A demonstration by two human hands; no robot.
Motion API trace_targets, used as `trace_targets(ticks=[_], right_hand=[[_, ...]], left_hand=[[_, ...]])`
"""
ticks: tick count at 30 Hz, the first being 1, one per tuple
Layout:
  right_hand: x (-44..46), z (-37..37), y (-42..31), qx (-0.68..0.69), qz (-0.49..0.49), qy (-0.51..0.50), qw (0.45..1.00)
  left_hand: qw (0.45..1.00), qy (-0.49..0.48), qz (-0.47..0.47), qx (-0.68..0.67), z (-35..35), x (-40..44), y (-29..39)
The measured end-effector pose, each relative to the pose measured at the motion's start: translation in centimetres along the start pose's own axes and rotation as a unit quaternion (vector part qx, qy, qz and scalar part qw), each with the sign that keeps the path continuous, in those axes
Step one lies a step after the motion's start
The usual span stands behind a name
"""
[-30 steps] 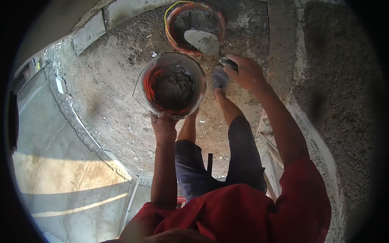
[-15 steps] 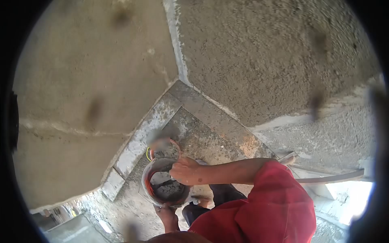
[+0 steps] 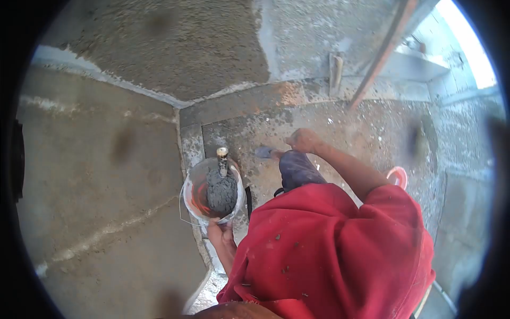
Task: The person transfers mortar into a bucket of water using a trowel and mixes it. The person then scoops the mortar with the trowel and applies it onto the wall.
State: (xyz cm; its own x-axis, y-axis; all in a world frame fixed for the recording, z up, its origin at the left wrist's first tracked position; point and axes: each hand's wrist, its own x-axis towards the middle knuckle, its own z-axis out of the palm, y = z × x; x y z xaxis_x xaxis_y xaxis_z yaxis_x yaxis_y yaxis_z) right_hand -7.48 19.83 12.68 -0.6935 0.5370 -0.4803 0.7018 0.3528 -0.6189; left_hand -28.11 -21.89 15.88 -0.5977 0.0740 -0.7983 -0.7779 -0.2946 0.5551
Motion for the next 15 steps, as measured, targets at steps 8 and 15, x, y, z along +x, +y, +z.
trace_targets(ticks=[8, 15], right_hand=[[-30.6, 21.7, 21.5, 0.101, 0.120, -0.076, 0.985], [-35.2, 15.4, 24.4, 0.393, 0.474, -0.006, 0.788]], left_hand=[[0.961, -0.093, -0.018, 0.262, -2.4, 0.7, -1.1], [0.927, -0.064, -0.090, 0.358, 7.3, -4.3, -7.6]])
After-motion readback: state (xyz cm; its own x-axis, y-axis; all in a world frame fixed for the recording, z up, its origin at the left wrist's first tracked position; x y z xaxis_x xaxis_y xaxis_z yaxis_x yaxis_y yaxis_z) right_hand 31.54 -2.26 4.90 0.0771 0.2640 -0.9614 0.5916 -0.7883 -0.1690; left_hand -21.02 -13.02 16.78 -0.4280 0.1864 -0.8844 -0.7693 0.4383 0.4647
